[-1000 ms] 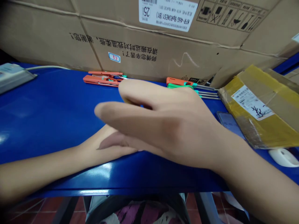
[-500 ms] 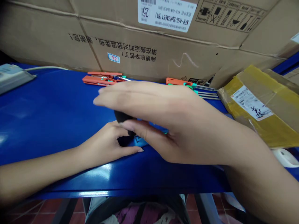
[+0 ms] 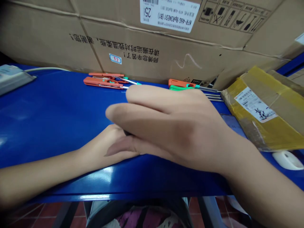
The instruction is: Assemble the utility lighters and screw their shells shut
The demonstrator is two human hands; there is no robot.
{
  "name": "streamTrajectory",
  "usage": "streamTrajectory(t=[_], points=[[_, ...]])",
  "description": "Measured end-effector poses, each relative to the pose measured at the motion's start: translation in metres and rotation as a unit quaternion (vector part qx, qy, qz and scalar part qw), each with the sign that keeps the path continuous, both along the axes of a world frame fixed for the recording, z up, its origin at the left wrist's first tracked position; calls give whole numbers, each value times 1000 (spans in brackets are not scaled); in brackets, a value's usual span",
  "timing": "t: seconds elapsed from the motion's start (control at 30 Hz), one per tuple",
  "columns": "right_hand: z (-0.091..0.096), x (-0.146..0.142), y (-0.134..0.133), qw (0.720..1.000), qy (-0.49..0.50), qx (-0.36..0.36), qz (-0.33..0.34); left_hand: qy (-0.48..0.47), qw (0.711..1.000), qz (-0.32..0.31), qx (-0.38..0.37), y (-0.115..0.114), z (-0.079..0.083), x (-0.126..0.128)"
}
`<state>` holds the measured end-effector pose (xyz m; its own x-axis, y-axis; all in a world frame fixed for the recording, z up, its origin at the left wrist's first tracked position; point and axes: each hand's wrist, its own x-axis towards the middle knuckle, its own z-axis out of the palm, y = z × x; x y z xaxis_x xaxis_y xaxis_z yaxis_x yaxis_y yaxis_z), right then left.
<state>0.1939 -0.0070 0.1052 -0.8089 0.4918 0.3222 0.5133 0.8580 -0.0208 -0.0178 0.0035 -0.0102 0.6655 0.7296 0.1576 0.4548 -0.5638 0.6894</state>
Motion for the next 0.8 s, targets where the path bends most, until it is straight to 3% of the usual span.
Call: streamTrajectory(t=[0.07,0.2,0.33,0.5,0.67,0.8], points=[[-2,1,-1,1000,-6,10,-26,2,1000,3,0,0,0,0],[-6,5,1,997,-7,-71,23,-14,1000,11,19,-1,-3,0],[-9,5,3,1000,19,-15,4,2,1000,0,16,0,-4,0],[-8,4,2,998,35,-45,32,-16,999,8,33,0,-6,0],[-11,4,5,999,30,20,-5,-9,999,9,48,-1,-7,0],[-9,3,8,998,27,-40,48,-13,999,14,42,-1,-6,1]])
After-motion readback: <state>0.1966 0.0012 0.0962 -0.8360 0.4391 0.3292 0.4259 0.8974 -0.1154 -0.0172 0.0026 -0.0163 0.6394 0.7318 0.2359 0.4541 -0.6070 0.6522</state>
